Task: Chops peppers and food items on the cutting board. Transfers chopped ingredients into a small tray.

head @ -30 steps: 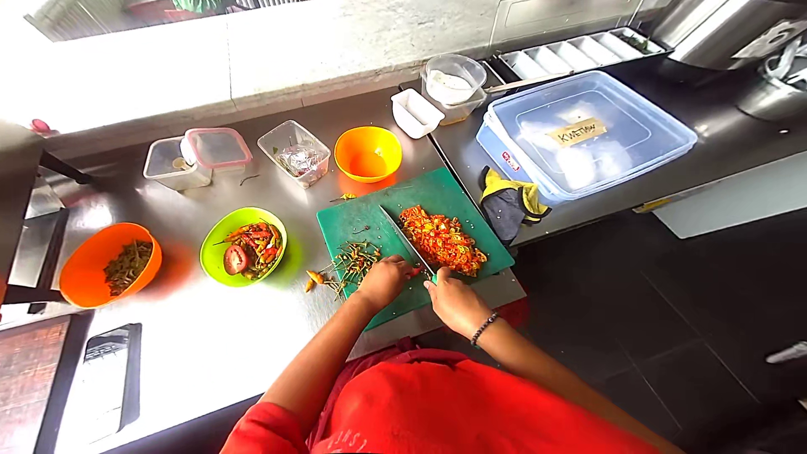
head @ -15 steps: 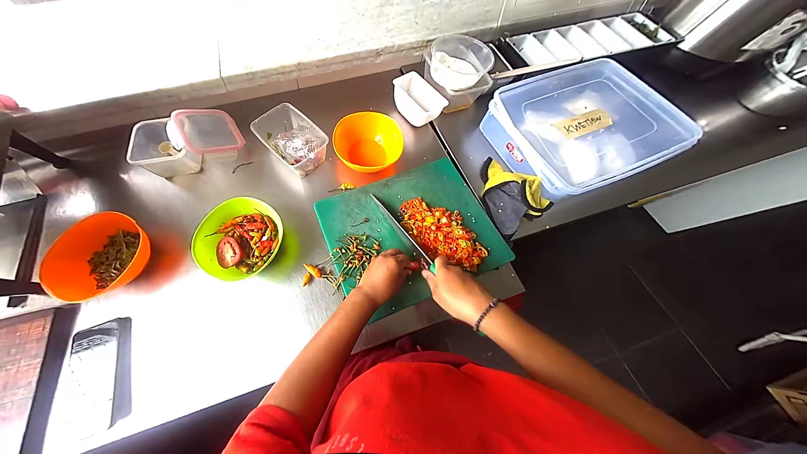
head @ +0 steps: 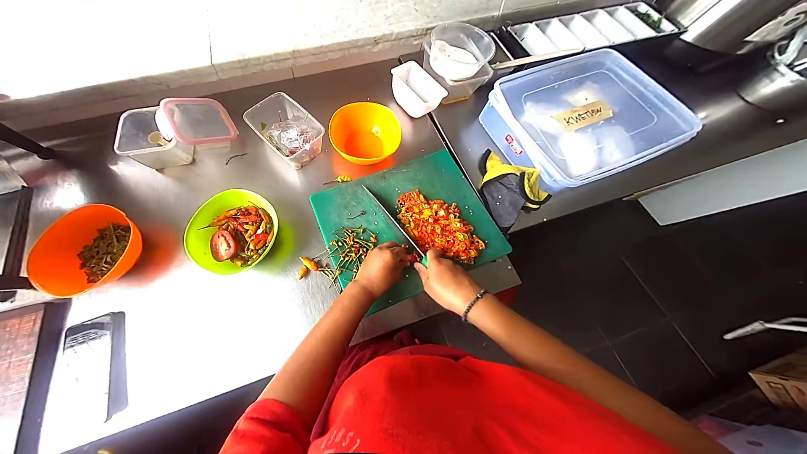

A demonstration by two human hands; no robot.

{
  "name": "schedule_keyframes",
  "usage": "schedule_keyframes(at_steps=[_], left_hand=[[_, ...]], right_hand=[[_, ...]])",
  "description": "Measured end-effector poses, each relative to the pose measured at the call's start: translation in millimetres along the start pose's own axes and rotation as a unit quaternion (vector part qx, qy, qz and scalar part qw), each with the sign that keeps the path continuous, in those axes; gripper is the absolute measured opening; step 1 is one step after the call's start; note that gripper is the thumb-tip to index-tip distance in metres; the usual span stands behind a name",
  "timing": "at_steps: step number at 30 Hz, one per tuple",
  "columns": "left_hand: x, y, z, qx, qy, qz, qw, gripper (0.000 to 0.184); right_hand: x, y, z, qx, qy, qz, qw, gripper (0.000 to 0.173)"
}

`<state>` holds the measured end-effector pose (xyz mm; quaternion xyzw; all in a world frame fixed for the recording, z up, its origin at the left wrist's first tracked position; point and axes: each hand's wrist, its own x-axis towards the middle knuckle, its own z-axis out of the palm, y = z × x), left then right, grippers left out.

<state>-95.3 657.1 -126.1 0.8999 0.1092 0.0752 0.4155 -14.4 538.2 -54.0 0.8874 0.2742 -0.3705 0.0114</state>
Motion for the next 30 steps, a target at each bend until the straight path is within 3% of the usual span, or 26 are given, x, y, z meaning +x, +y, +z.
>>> schedule_keyframes(at_steps=[13, 30], left_hand=[[1, -10, 6, 0.008, 0.059, 0.040, 0.997, 0.009], [5, 1, -4, 0.005, 0.002, -0.018, 1.000, 0.009]], right_hand=[[9, -2, 10, 0.018, 0.019, 0.000, 1.000, 0.044], [-6, -3, -1, 0.020, -0.009, 0.011, 1.000, 0.042]])
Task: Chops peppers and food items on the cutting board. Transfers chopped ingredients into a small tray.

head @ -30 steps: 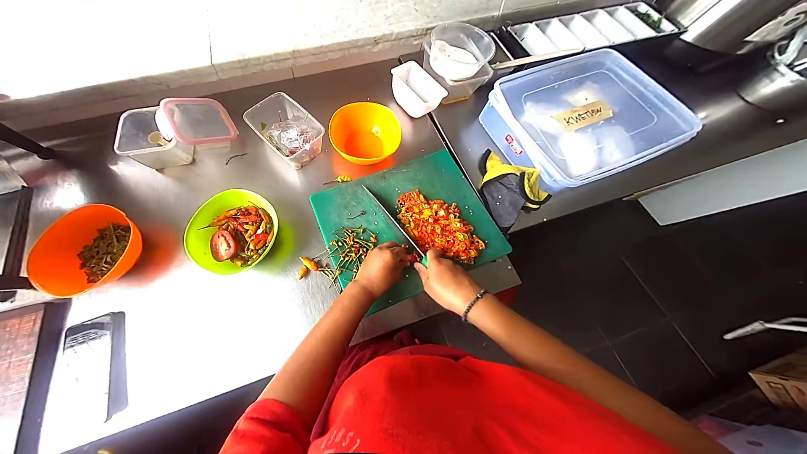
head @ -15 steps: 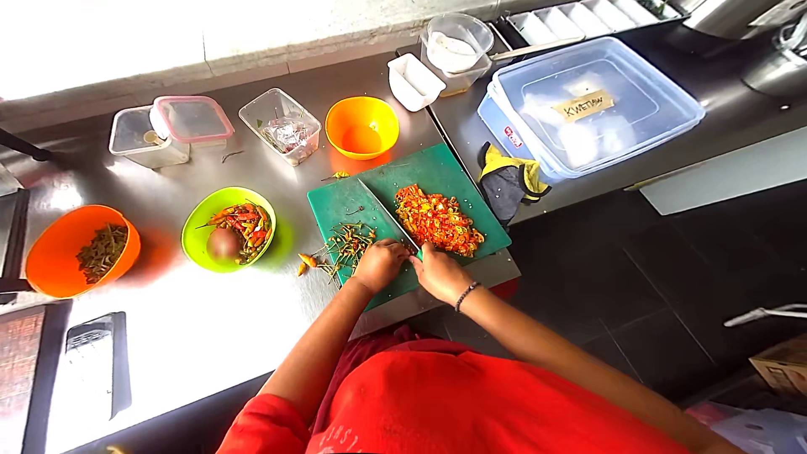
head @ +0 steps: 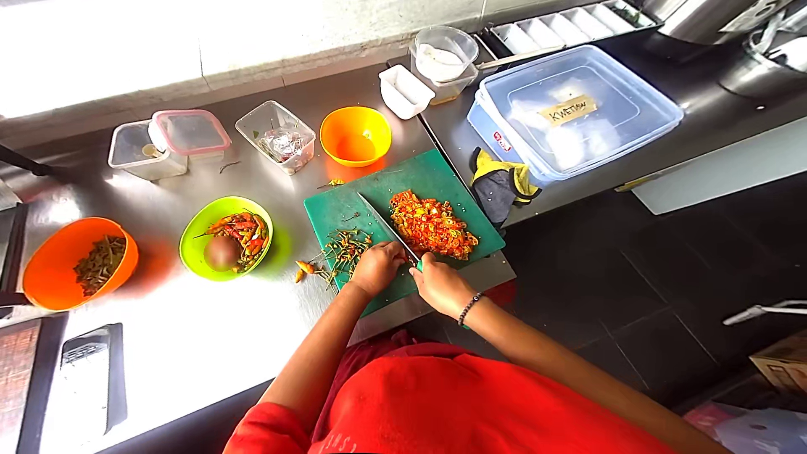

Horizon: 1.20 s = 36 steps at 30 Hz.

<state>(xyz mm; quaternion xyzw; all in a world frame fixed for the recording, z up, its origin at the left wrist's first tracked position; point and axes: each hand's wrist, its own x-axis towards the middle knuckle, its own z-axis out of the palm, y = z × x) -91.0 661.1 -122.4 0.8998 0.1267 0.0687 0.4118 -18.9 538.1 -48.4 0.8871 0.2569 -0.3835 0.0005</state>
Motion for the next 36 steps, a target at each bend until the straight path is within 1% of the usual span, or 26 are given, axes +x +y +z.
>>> schedule_keyframes(at_steps=[4, 7, 10, 12, 14, 17, 20, 22, 27, 32, 36], left_hand=[[-1, -1, 0, -0.008, 0.009, 0.009, 1.000, 0.007], [-1, 1, 0, -0.006, 0.004, -0.006, 1.000, 0.008], [2, 5, -5, 0.001, -0.022, -0.044, 0.999, 0.011], [3, 5, -4, 0.002, -0.027, -0.051, 0.998, 0.011], [3, 5, -4, -0.001, -0.025, -0.050, 0.998, 0.011], [1, 3, -3, -0.006, -0.017, -0.042, 0.999, 0.010], [-3, 2, -1, -0.007, 0.002, -0.032, 0.999, 0.010], [-3, 3, -1, -0.002, 0.006, -0.033, 0.999, 0.011], [-4, 3, 1, -0.006, 0.006, -0.040, 0.999, 0.010], [-4, -1, 4, 0.000, 0.023, -0.007, 1.000, 0.009], [-5, -1, 3, 0.006, 0.025, 0.002, 1.000, 0.008]], right_hand=[[12, -1, 14, 0.007, 0.020, -0.003, 1.000, 0.044], [19, 1, 6, 0.008, 0.018, -0.022, 1.000, 0.042], [5, -2, -6, 0.003, -0.001, -0.014, 1.000, 0.043], [-1, -2, -1, 0.003, -0.008, 0.000, 1.000, 0.043], [4, 0, 9, 0.003, 0.006, 0.004, 1.000, 0.043], [16, 0, 18, 0.006, 0.030, -0.013, 0.999, 0.042], [19, 3, 4, 0.005, 0.015, -0.030, 0.999, 0.043], [12, 4, -1, 0.005, 0.005, -0.027, 1.000, 0.042], [1, 1, 5, 0.005, -0.006, -0.011, 1.000, 0.044], [12, 1, 16, 0.017, 0.014, -0.007, 1.000, 0.043], [18, 2, 4, 0.018, 0.001, -0.032, 0.999, 0.043]])
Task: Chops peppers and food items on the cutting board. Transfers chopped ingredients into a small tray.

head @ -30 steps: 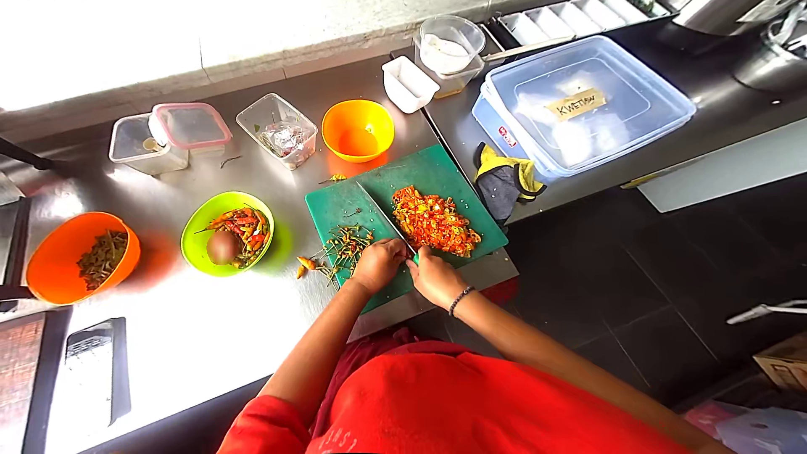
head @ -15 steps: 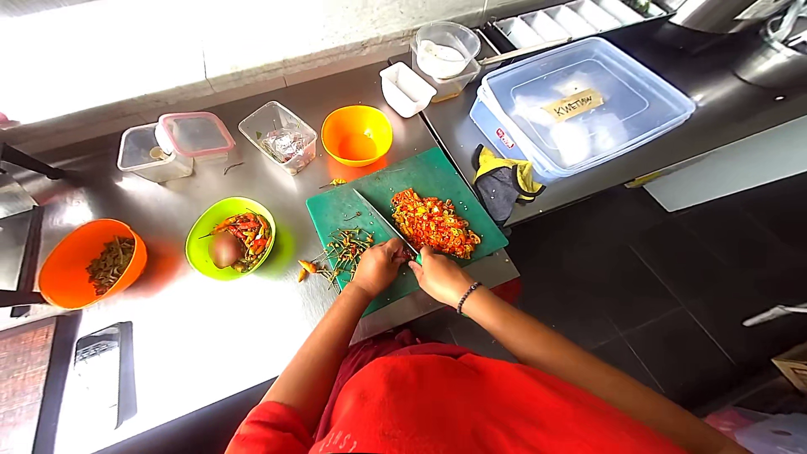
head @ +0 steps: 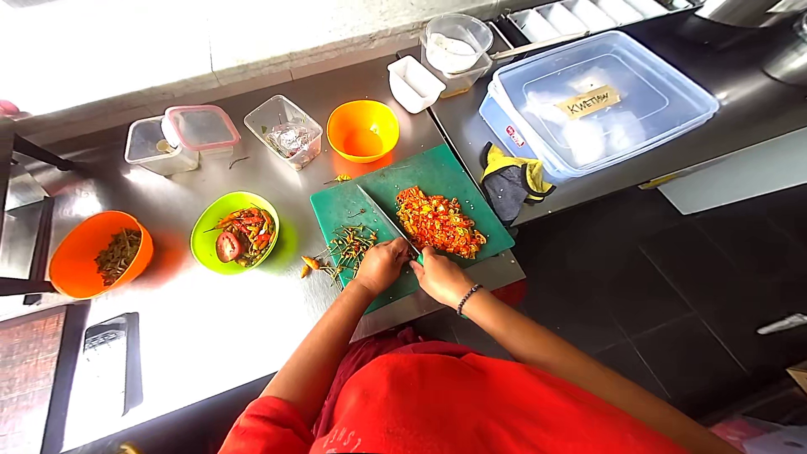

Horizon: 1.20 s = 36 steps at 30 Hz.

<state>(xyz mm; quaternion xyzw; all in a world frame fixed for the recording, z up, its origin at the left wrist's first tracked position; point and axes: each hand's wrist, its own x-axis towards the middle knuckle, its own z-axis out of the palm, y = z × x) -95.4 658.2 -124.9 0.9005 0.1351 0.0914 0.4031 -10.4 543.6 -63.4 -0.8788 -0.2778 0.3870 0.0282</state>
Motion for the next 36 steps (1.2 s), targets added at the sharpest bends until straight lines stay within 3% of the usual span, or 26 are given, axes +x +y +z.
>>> schedule_keyframes(at_steps=[13, 16, 19, 22, 27, 29, 33, 36], left_hand=[[-5, 4, 0, 0.004, -0.013, 0.009, 1.000, 0.013], [-21, 7, -17, 0.014, 0.029, 0.020, 0.999, 0.017], [-40, -7, -49, 0.023, 0.082, -0.039, 0.996, 0.019], [-60, -40, -84, 0.074, 0.099, -0.121, 0.985, 0.019], [-82, -70, -109, 0.154, -0.031, -0.229, 0.961, 0.025], [-84, -75, -108, 0.159, -0.017, -0.221, 0.962, 0.020], [-78, -59, -108, 0.141, 0.153, -0.140, 0.968, 0.017], [-55, -12, -96, 0.041, 0.116, -0.120, 0.985, 0.026]], right_hand=[[4, 6, 5, 0.031, 0.006, -0.018, 0.999, 0.043], [-7, 15, -3, 0.096, 0.033, -0.028, 0.994, 0.042], [-15, 31, 1, 0.183, 0.064, -0.031, 0.980, 0.039], [-18, 43, 14, 0.187, 0.011, -0.036, 0.982, 0.041], [-16, 51, 36, 0.182, -0.035, -0.037, 0.982, 0.041], [-12, 50, 31, 0.192, -0.036, -0.007, 0.981, 0.043], [-6, 45, 11, 0.165, -0.029, 0.017, 0.986, 0.047], [-8, 36, 1, 0.115, -0.011, 0.001, 0.993, 0.044]])
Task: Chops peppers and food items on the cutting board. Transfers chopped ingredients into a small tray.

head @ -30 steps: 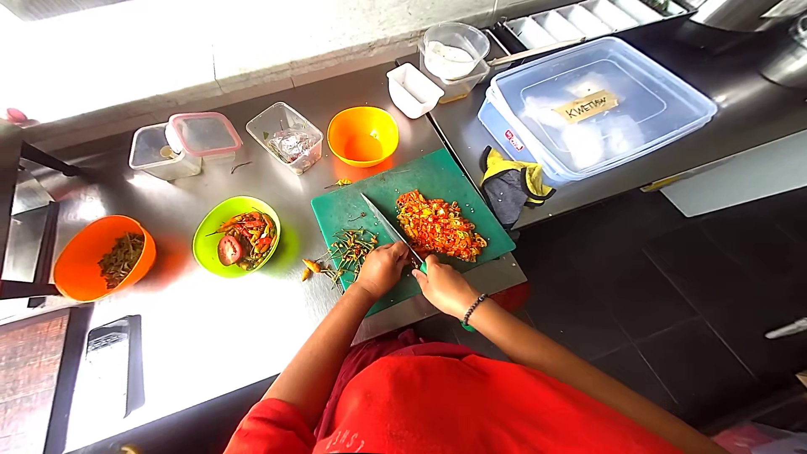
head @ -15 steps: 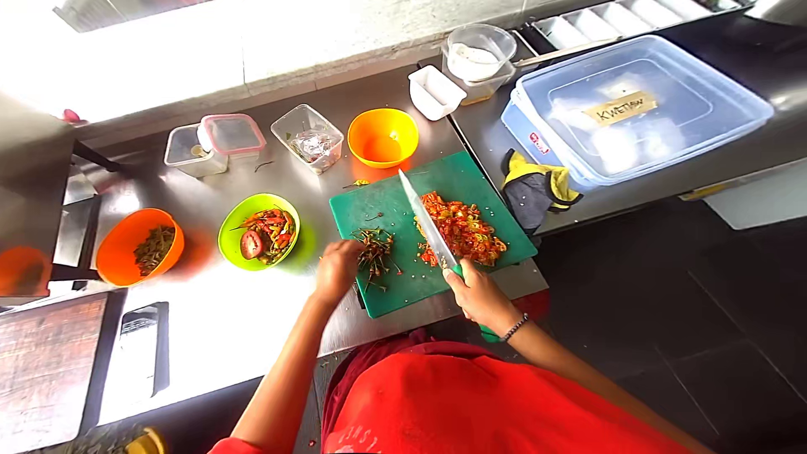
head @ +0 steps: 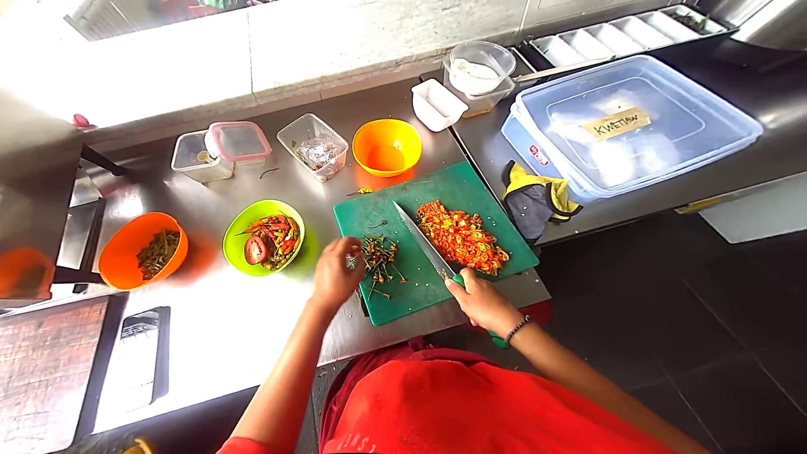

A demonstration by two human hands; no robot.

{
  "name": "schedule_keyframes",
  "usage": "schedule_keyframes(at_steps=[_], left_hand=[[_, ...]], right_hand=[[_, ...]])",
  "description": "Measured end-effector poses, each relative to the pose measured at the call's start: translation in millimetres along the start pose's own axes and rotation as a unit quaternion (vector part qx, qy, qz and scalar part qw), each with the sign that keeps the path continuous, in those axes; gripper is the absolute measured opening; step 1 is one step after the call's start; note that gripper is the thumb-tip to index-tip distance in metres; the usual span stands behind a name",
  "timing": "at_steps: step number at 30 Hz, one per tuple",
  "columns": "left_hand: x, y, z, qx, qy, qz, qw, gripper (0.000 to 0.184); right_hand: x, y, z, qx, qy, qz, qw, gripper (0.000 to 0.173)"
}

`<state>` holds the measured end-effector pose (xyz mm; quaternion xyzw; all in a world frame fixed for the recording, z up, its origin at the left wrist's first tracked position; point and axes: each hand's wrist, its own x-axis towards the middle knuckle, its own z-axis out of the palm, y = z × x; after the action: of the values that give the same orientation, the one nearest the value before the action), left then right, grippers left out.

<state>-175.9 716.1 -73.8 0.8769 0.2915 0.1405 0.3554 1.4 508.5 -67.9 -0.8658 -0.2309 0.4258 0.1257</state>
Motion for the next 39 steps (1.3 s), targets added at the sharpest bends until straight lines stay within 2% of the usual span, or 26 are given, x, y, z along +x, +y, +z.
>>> schedule_keyframes(at_steps=[4, 7, 13, 16, 22, 25, 28, 30, 32, 34, 37, 39], left_hand=[[15, 40, 57, -0.108, -0.108, 0.066, 0.986, 0.019], [23, 42, 84, -0.079, -0.150, 0.069, 0.983, 0.020], [16, 30, 85, 0.007, -0.129, 0.146, 0.981, 0.020], [21, 30, 87, 0.025, -0.155, 0.141, 0.977, 0.021], [11, 23, 97, 0.035, -0.092, 0.222, 0.970, 0.019], [19, 18, 102, 0.045, -0.101, 0.215, 0.970, 0.017], [27, 25, 98, 0.052, -0.162, 0.180, 0.969, 0.019], [29, 28, 94, 0.058, -0.181, 0.177, 0.966, 0.018], [31, 28, 93, 0.061, -0.184, 0.188, 0.963, 0.016], [31, 28, 93, 0.060, -0.182, 0.188, 0.963, 0.016], [31, 28, 96, 0.057, -0.174, 0.182, 0.966, 0.017], [31, 28, 99, 0.049, -0.168, 0.175, 0.969, 0.017]], right_hand=[[-2, -17, -2, -0.087, 0.029, -0.023, 0.995, 0.043], [1, -21, 2, -0.128, 0.038, -0.026, 0.991, 0.041], [-10, -31, 3, -0.143, 0.018, 0.011, 0.989, 0.043], [-16, -38, 3, -0.171, 0.010, 0.030, 0.985, 0.042], [-9, -30, 8, -0.167, 0.011, 0.021, 0.986, 0.042], [-13, -35, 0, -0.179, 0.004, 0.025, 0.984, 0.040], [-19, -40, -8, -0.189, -0.008, 0.032, 0.981, 0.040], [-12, -34, 1, -0.176, 0.006, 0.029, 0.984, 0.039], [2, -25, 12, -0.159, 0.026, 0.016, 0.987, 0.041], [8, -27, 4, -0.157, 0.017, 0.003, 0.987, 0.044], [-5, -37, -11, -0.186, 0.001, 0.012, 0.982, 0.043], [-6, -36, -5, -0.181, 0.006, 0.021, 0.983, 0.042]])
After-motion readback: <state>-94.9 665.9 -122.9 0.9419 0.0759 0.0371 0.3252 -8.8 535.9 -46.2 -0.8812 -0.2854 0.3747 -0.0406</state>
